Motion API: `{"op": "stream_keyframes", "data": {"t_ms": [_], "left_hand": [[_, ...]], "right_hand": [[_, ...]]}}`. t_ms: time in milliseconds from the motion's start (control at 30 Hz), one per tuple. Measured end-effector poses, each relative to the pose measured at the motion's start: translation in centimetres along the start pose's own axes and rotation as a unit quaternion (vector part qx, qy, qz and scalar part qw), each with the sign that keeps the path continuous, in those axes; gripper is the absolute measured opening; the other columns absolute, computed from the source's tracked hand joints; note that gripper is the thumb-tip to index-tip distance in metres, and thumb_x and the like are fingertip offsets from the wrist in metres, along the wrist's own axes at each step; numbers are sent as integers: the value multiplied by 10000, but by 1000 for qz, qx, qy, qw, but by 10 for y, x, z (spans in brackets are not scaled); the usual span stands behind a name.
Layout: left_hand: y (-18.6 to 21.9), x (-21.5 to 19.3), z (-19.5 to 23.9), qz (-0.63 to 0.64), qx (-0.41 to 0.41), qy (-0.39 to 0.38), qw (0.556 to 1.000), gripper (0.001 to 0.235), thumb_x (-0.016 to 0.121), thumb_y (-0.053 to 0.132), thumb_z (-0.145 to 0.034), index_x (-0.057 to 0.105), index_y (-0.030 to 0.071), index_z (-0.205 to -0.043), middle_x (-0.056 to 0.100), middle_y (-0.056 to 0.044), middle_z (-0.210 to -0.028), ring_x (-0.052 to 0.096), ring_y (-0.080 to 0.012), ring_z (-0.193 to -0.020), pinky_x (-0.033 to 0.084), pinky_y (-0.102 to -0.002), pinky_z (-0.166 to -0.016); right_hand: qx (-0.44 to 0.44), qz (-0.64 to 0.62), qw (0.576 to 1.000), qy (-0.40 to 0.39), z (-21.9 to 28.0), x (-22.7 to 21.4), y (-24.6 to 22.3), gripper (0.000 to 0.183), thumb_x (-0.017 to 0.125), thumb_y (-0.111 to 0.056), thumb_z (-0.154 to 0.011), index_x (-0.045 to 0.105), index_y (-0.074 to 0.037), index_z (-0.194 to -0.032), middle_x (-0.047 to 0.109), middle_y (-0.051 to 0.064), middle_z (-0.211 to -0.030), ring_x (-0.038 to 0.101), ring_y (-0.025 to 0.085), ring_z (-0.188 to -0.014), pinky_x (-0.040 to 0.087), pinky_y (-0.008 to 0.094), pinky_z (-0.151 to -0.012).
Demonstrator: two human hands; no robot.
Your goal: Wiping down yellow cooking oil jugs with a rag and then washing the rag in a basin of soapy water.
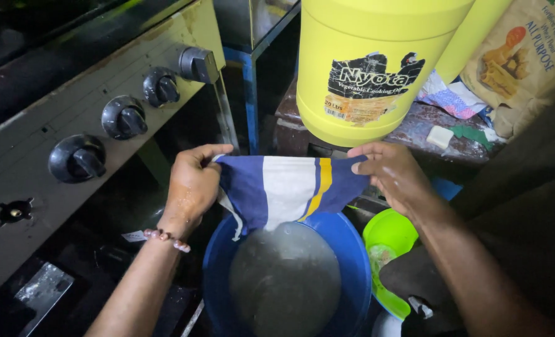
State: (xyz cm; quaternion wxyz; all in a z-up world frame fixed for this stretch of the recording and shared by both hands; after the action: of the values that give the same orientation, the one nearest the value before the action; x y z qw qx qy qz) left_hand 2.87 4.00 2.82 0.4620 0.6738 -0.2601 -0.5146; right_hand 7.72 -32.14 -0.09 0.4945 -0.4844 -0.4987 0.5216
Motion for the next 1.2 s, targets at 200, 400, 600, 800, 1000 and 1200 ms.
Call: {"op": "stream_keyframes", "data": {"t_ms": [200,400,600,800,1000,1200], "left_hand": [[2,-5,-2,-162,65,-13,985,373,740,51,-959,897,185,-1270,786,-170,-1203,749,-426,-1213,603,-537,-1073],[15,-15,3,-239,73,10,968,171,789,190,-1020,904,196,-1146,787,-112,-1182,763,-397,-1205,609,-552,-1085],[-23,-5,-22,75,10,-19,997,150,801,215,-1052,809,68,-1024,769,-95,-746,754,-201,-755,577,-351,-749],[-28,25,-20,262,-11,36,964,222,825,196,-1025,714,61,-886,486,26,-747,556,-115,-674,424,-255,-598],[-39,58,-21,83,-20,55,995,124,937,321,-927,908,201,-937,790,-53,-711,715,-159,-673,565,-349,-635],[27,79,36,91,11,-39,995,113,872,262,-952,935,220,-1036,861,-47,-821,790,-146,-821,666,-355,-791]], "right_hand": [[-51,147,988,5,-2,5,-6,424,855,80,-833,816,114,-1253,612,142,-958,704,214,-848,674,357,-782],[-52,168,984,29,-3,-11,-12,311,857,-24,-861,841,43,-1164,727,193,-895,801,289,-812,658,461,-791],[33,-144,987,57,-13,-12,-7,160,821,-131,-907,733,-91,-1034,682,89,-946,776,247,-851,660,404,-770],[37,-135,982,124,18,22,-21,142,827,-176,-970,750,-89,-1051,615,82,-890,713,238,-740,623,406,-614],[121,-151,979,59,22,58,-7,190,869,-196,-939,770,-102,-1071,511,28,-790,650,232,-650,633,432,-567],[101,-215,968,-78,19,101,17,217,822,-158,-979,769,-23,-1142,615,83,-835,762,284,-803,697,559,-749]]}}
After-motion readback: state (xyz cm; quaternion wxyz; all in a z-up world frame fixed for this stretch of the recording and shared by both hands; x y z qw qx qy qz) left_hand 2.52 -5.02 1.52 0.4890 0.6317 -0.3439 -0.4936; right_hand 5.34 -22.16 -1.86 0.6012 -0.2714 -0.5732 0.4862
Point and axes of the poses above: each hand's wrist, its own z-axis away from the middle knuckle, its own x-axis out of the palm, y = z × x, the point moved 6 cm from there along -z, towards the middle knuckle
